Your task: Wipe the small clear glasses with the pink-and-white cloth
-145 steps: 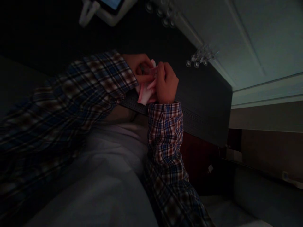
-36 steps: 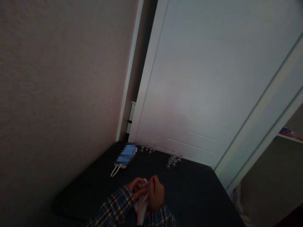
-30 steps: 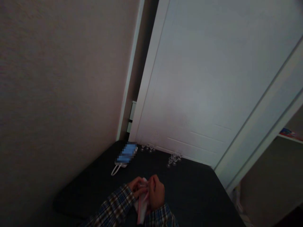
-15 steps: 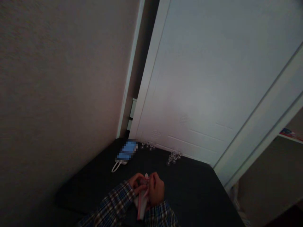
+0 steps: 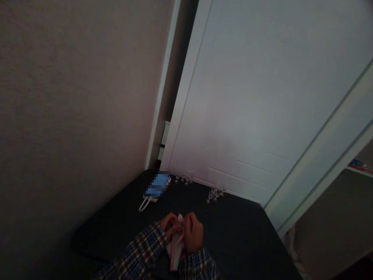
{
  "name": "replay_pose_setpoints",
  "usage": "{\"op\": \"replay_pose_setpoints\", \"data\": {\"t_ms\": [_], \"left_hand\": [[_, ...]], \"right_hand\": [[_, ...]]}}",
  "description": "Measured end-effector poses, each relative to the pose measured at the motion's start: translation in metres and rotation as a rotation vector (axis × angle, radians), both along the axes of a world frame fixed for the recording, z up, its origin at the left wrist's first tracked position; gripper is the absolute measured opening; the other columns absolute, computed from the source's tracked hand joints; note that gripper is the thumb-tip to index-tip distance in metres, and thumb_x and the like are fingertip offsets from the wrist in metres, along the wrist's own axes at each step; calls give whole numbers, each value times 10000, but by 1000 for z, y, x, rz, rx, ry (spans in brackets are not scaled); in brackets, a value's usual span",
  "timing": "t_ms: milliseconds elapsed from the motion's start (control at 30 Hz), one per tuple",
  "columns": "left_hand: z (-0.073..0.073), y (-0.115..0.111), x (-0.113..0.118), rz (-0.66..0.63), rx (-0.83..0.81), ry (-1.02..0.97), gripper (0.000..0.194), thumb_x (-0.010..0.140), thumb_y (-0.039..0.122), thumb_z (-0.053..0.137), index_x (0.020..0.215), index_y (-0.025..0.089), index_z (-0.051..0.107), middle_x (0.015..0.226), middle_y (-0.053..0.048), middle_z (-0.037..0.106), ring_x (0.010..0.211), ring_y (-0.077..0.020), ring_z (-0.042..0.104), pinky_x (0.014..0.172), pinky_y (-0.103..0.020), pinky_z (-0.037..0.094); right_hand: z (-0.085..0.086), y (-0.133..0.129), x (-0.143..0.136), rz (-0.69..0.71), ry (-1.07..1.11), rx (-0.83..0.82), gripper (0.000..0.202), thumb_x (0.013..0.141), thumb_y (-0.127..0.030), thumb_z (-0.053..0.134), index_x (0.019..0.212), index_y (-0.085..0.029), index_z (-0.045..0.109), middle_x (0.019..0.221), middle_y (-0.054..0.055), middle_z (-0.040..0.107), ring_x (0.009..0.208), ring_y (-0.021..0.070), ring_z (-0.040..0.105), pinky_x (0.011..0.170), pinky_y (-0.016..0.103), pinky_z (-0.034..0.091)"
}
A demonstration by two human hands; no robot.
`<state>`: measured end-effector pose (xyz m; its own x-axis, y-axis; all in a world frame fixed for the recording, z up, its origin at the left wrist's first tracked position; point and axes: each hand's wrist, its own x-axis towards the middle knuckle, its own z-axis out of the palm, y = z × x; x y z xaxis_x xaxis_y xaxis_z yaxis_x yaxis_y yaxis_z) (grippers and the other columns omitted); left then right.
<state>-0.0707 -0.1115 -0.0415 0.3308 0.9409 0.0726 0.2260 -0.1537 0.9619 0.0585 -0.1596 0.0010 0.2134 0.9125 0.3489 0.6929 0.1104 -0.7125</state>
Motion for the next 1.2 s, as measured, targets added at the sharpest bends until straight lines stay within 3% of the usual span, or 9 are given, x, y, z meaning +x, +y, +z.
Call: {"op": "replay_pose_setpoints", "data": {"t_ms": [233, 433, 567, 667, 833, 1200], "left_hand": [[-7, 3, 2, 77, 68, -21, 347, 675, 451, 548, 832, 144, 508, 751, -31, 582, 488, -72, 435, 451, -193, 301], [10, -6, 1, 42, -45, -6, 363, 697, 529, 505, 753, 172, 472, 578, 27, 510, 488, -90, 436, 454, -193, 306], [19, -8, -1, 8, -44, -20, 423, 686, 579, 509, 820, 179, 488, 558, 44, 489, 459, -79, 408, 448, -183, 295], [15, -6, -1, -10, -9, 15, 485, 691, 579, 496, 930, 158, 522, 543, 47, 459, 441, -79, 396, 438, -187, 281], [7, -2, -2, -60, 38, 80, 460, 743, 549, 432, 884, 133, 569, 531, 25, 475, 456, -90, 411, 454, -198, 293], [14, -6, -3, -17, 25, 87, 456, 714, 574, 474, 842, 157, 607, 533, 15, 500, 475, -98, 423, 452, -197, 301]], "right_hand": [[2, 0, -2, 9, 9, -12, 316, 881, -339, 300, 756, -182, 545, 646, -5, 584, 588, 91, 528, 554, 189, 303], [1, 1, -2, 12, 12, -21, 337, 894, -354, 272, 751, -182, 525, 647, -5, 576, 589, 89, 520, 554, 189, 296], [-1, 2, -1, 25, -5, -39, 338, 896, -368, 269, 756, -186, 517, 634, -10, 558, 578, 89, 510, 544, 191, 285], [0, 1, -1, 30, -2, -36, 327, 896, -365, 277, 764, -188, 519, 655, -8, 573, 595, 90, 521, 559, 190, 293], [2, 0, -1, 25, 5, -38, 324, 895, -345, 278, 741, -188, 517, 649, -9, 575, 590, 88, 521, 556, 189, 293], [2, -1, -1, 16, -18, -43, 322, 892, -339, 282, 739, -192, 524, 650, -9, 591, 583, 85, 529, 542, 189, 284]]}}
